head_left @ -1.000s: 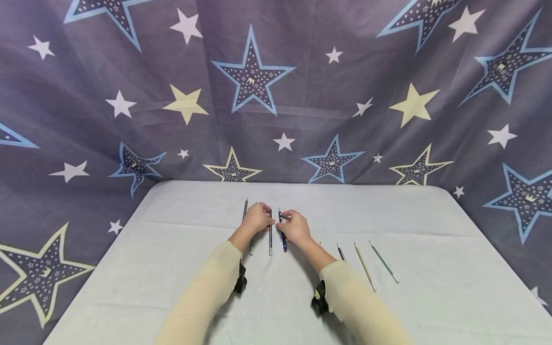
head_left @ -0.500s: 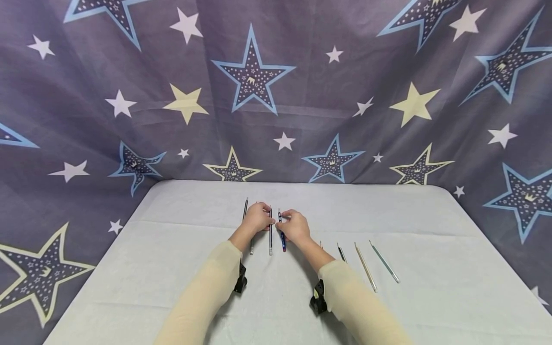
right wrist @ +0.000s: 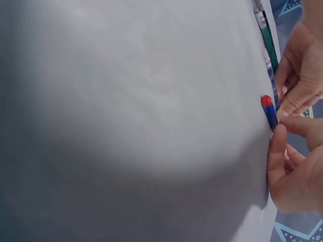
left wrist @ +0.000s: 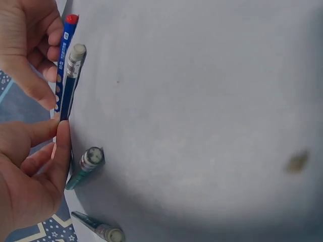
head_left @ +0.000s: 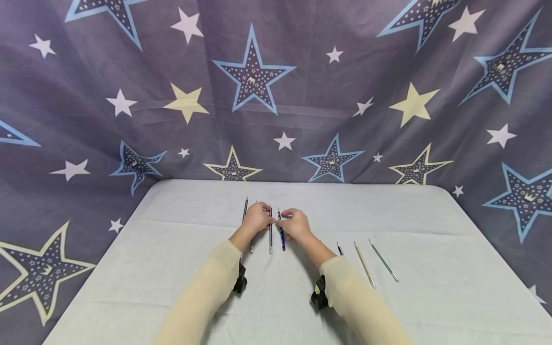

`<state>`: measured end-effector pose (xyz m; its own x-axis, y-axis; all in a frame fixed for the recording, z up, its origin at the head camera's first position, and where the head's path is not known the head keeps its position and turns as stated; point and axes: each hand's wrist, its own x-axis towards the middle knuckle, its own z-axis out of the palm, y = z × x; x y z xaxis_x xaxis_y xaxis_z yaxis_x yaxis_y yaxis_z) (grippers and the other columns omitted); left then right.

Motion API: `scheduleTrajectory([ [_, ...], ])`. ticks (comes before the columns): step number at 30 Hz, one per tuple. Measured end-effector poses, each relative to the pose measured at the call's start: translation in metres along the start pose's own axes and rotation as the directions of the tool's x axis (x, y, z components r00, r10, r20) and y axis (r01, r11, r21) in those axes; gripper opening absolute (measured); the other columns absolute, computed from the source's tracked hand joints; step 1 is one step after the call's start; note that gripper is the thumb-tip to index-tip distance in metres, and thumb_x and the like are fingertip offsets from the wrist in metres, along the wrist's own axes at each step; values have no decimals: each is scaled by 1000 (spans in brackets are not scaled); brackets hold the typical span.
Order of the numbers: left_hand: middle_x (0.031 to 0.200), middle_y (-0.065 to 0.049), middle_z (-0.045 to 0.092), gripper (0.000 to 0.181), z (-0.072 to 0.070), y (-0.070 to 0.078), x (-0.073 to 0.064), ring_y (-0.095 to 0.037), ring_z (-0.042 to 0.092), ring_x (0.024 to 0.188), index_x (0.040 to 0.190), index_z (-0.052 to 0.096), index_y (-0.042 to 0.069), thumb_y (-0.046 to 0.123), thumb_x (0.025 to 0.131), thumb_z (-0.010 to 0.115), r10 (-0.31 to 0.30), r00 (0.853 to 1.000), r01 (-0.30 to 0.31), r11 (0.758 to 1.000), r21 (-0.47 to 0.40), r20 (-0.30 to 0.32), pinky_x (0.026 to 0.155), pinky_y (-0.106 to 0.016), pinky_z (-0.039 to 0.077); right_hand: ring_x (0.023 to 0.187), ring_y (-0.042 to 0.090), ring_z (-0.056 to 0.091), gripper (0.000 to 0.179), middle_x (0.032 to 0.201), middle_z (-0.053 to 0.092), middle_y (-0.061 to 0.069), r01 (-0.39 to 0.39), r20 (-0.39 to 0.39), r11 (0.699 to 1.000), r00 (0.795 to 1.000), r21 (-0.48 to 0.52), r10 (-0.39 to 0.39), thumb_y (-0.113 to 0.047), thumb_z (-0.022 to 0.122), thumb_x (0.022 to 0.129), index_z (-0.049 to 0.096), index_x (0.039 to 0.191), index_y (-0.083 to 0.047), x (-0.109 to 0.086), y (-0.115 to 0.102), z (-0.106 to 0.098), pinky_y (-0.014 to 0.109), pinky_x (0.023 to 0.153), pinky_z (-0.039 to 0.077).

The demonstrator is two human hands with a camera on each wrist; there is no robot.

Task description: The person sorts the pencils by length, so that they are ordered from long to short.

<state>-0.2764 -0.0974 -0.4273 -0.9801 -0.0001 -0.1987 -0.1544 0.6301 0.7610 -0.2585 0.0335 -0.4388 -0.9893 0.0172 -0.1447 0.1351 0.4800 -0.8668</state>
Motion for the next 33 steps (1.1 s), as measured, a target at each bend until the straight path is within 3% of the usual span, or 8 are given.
scheduleTrajectory([
  [3, 105, -16, 63, 41, 1, 1, -1, -10, 59, 57, 117, 57, -2, 5, 80, 71, 10, 1000, -10, 1000, 7, -3, 51, -19, 55, 41, 10, 53, 32, 81, 66, 13, -19, 14, 999, 1000, 29, 19, -13, 71, 79, 63, 107, -1, 0, -1, -5, 26, 41, 54],
  [10, 101, -15, 66, 39, 0, 1, -7, -13, 61, 57, 116, 58, -1, 12, 81, 71, 53, 999, -52, 998, 38, -13, 51, -21, 53, 42, 10, 51, 30, 74, 64, 9, -7, 16, 1000, 1000, -7, 7, -15, 70, 82, 63, 108, -2, 0, -2, -14, 26, 43, 54],
  [18, 90, -10, 64, 41, -3, 8, -13, -12, 56, 52, 117, 59, 2, 20, 82, 71, 90, 996, -88, 994, 64, -24, 48, -21, 46, 47, 14, 56, 32, 81, 64, 10, -8, 40, 999, 999, -34, 9, -18, 69, 83, 64, 110, -4, -8, -9, -28, 30, 50, 58],
  [22, 92, -9, 63, 41, -4, 13, -18, -13, 58, 62, 115, 61, 3, 25, 82, 71, 129, 991, -126, 989, 79, -32, 54, -23, 50, 47, 13, 56, 30, 81, 64, 10, -3, 45, 999, 999, -52, 5, -19, 69, 83, 64, 109, -4, -11, -8, -36, 30, 51, 58],
  [27, 93, -10, 64, 40, -3, 18, -25, -18, 58, 75, 113, 62, 3, 26, 82, 71, 173, 985, -172, 982, 79, -2, 61, -26, 50, 49, 12, 57, 32, 86, 65, 11, -9, 58, 997, 998, -76, 13, -20, 68, 84, 63, 112, -5, -13, -4, -47, 28, 51, 58],
  [33, 91, -9, 62, 42, 0, 21, -32, -16, 57, 71, 114, 61, 2, 26, 82, 72, 171, 985, -172, 984, 34, 33, 57, -23, 49, 52, 14, 58, 32, 93, 65, 13, -6, 58, 995, 998, -104, 13, -22, 68, 85, 63, 112, -6, -17, 0, -61, 27, 51, 57],
])
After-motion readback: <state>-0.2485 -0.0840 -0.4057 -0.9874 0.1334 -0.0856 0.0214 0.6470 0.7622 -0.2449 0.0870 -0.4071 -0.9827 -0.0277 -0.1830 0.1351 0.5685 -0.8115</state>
